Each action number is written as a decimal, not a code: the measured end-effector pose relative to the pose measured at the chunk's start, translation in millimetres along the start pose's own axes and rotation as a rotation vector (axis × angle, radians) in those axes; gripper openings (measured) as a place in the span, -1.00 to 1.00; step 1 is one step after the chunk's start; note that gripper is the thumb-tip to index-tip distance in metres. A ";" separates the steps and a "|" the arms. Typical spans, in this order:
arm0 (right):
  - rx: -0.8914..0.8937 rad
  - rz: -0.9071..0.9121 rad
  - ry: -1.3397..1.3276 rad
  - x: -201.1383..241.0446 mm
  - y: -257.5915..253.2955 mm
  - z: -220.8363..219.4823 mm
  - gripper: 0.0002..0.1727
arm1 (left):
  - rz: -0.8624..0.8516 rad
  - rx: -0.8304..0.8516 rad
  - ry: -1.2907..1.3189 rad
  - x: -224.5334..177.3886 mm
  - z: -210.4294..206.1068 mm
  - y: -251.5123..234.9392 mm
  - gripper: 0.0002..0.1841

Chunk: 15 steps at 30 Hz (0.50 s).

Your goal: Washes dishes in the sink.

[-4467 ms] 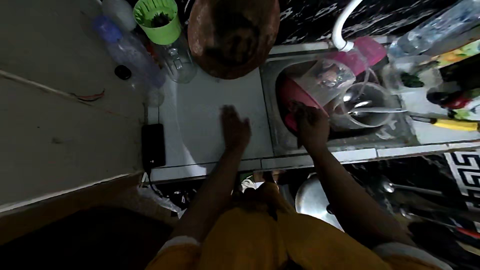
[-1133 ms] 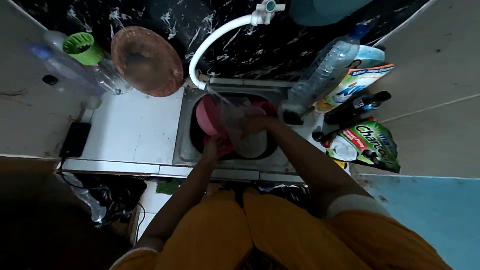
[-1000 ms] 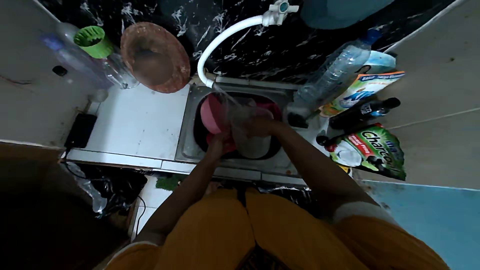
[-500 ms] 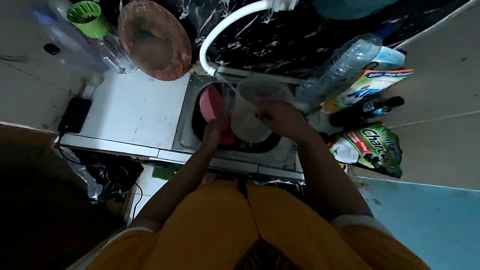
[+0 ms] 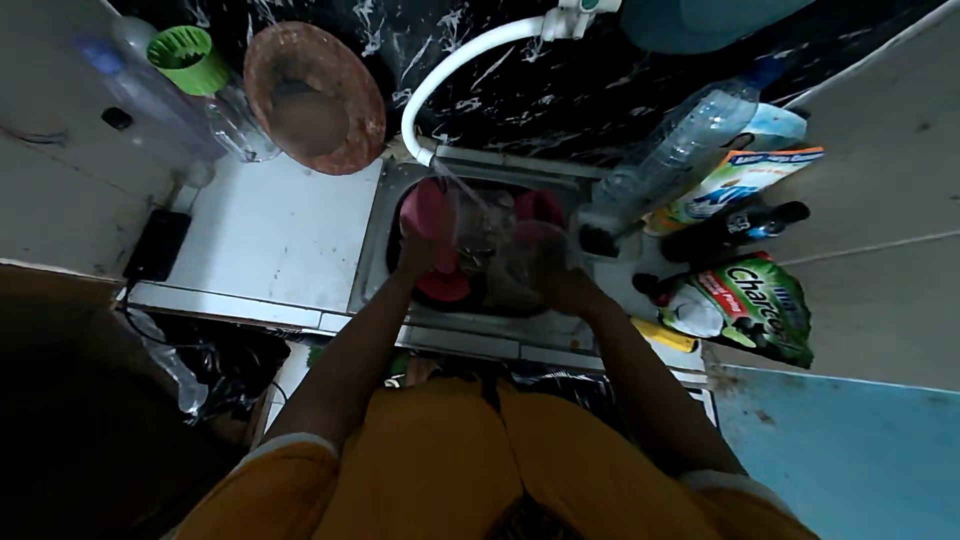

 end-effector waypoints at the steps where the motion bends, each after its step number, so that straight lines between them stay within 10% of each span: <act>1: 0.002 -0.024 0.023 -7.7 0.9 -4.5 -0.46 | -0.026 -0.036 -0.035 -9.1 6.4 5.8 -0.02; 9: -0.342 0.199 -0.405 67.1 27.9 4.6 -0.37 | -0.511 0.007 -0.065 -6.0 9.2 14.1 -0.42; 15: -0.464 0.233 -0.794 111.9 -62.1 -23.6 -0.09 | -0.684 0.184 -0.028 -28.5 -30.4 39.5 -0.50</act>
Point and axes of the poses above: each hand's wrist, its own y-axis away from the middle knuckle, its own z-axis out of the back of the hand, x = y × z, the point moved 2 cm from there along -y, towards the middle knuckle, and after that the axes turned 6 degrees about -z, right-handed, at the moved point
